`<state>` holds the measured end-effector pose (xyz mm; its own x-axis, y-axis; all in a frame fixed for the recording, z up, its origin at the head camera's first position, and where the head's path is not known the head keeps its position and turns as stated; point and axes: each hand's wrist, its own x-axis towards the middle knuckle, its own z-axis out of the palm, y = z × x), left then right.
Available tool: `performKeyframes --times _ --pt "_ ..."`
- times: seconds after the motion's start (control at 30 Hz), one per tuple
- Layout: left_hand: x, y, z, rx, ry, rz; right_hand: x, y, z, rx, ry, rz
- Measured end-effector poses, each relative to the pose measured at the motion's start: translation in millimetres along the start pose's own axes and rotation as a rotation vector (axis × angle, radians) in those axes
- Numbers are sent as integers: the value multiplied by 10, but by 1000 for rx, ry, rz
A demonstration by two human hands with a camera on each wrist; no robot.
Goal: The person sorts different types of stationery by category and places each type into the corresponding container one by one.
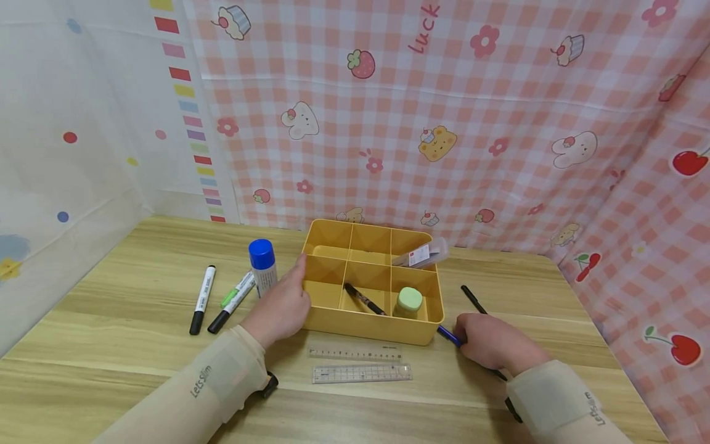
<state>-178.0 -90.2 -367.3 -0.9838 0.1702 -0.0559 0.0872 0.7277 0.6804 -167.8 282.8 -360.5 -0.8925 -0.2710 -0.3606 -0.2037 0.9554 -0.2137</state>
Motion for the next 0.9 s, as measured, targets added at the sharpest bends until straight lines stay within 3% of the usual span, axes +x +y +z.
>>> performKeyframes --times 0.9 --pt "6 -2 1 -3 2 4 -11 -18 21 5 7 17"
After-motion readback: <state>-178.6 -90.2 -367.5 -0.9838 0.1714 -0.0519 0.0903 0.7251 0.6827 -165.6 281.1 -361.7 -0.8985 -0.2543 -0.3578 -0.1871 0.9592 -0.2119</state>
